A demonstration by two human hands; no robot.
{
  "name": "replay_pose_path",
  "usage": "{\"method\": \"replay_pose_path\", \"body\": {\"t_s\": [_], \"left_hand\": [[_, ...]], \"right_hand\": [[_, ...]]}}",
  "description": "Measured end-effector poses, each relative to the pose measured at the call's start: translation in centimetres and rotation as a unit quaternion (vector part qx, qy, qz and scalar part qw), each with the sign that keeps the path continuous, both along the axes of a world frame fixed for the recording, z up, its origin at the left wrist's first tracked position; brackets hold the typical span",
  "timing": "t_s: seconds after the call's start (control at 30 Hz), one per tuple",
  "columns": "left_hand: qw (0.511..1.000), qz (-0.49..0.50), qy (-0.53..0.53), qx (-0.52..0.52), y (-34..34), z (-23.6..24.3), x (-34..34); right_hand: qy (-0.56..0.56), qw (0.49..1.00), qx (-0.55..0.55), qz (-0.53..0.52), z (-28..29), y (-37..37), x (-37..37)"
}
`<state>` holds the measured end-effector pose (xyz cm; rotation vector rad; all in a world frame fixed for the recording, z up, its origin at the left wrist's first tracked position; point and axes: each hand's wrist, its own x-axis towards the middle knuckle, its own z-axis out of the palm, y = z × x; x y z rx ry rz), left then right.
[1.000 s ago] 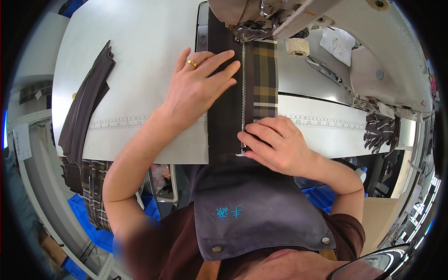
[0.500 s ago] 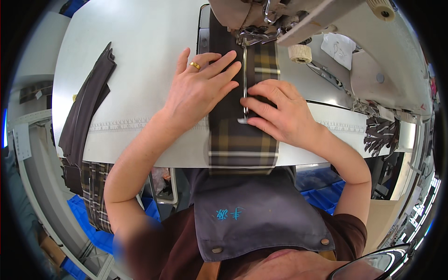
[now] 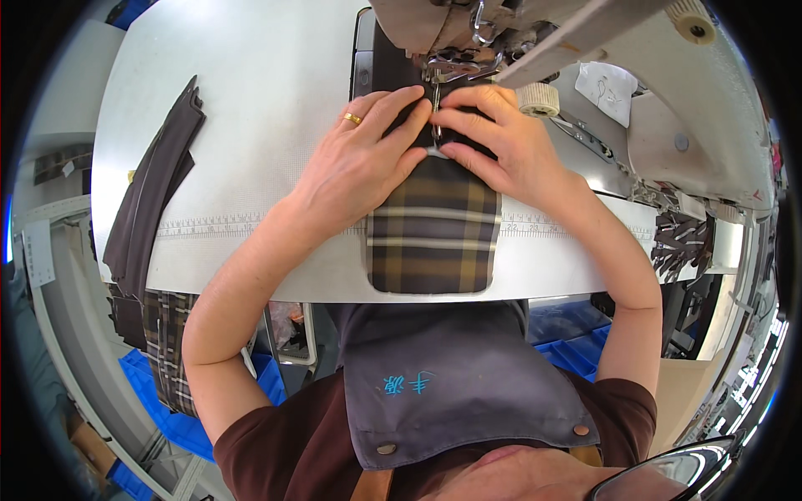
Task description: The person operates an industrial sewing machine to attach zippers to plaid fabric pieces. They align the zipper with the fabric edge, guide the material under the needle, and sew along the zipper teeth. The person repeats this process for multiple fabric units, trimming threads and repositioning the material as needed.
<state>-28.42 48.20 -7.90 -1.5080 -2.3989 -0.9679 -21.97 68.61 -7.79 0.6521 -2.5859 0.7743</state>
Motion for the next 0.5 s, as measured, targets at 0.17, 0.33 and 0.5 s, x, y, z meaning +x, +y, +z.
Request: {"method": "replay_pose_path", "body": {"t_s": [0.17,0.33,0.5], "left_hand": [[0.999,-0.051,-0.002,0.014,-0.2,-0.2,-2.0],[0.998,-0.048,-0.041,-0.008,-0.3,0.2,-2.5],[0.997,-0.044,0.018,0.060,0.6,-0.6,-3.2]], "right_hand": [[0.063,0.994,0.085,-0.023,-0.6,-0.2,0.7],[0.062,0.989,0.121,-0.057,0.1,-1.2,1.6],[0.070,0.992,0.088,-0.063,-0.7,-0.8,0.9]]}}
